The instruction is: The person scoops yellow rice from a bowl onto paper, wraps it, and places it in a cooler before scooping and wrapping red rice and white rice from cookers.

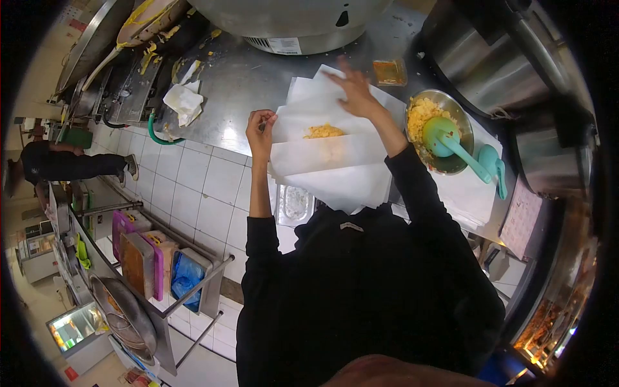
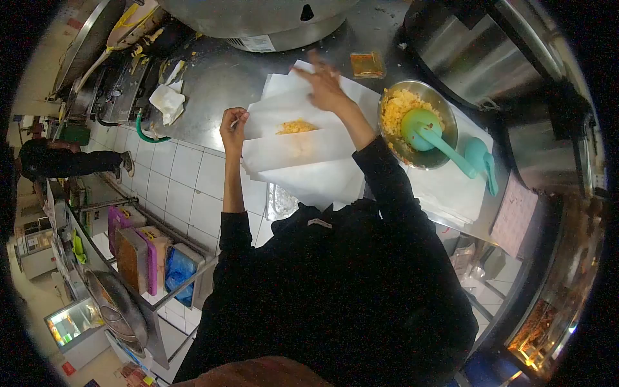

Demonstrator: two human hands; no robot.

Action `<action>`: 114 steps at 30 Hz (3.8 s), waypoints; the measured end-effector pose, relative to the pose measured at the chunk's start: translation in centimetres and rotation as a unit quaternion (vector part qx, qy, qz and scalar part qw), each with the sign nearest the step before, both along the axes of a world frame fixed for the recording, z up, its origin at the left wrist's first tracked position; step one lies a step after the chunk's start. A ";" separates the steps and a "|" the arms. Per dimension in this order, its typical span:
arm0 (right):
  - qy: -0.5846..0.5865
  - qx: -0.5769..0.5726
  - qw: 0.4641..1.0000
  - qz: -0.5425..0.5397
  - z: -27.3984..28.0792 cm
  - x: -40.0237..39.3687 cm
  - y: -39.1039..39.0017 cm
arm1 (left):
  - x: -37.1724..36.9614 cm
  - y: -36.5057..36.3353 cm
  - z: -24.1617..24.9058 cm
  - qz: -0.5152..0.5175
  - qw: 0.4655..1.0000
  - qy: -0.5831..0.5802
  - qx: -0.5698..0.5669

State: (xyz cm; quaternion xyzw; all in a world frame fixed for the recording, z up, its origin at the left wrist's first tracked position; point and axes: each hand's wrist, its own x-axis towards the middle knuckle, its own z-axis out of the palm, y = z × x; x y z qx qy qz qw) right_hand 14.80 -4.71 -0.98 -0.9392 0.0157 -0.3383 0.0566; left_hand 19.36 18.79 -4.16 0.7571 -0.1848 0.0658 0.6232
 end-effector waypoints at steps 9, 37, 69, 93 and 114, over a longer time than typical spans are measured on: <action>0.250 0.257 0.915 0.186 3.1 -0.9 0.9 | -12.0 -0.8 4.9 -0.123 0.939 -0.185 0.263; 0.181 0.591 0.784 0.052 -3.5 -13.4 3.4 | -13.3 -3.4 1.3 0.000 0.982 0.186 -0.019; 0.336 0.417 0.821 0.199 -1.0 -8.4 -1.2 | -6.2 -2.0 1.7 -0.199 0.949 0.104 0.221; 0.113 -0.118 0.916 0.366 4.3 -9.5 4.4 | -11.0 -1.5 3.6 -0.261 0.942 0.207 0.030; -0.110 0.630 0.759 -0.122 6.0 -35.5 -4.5 | -25.9 -23.4 8.8 -0.529 0.834 0.076 0.137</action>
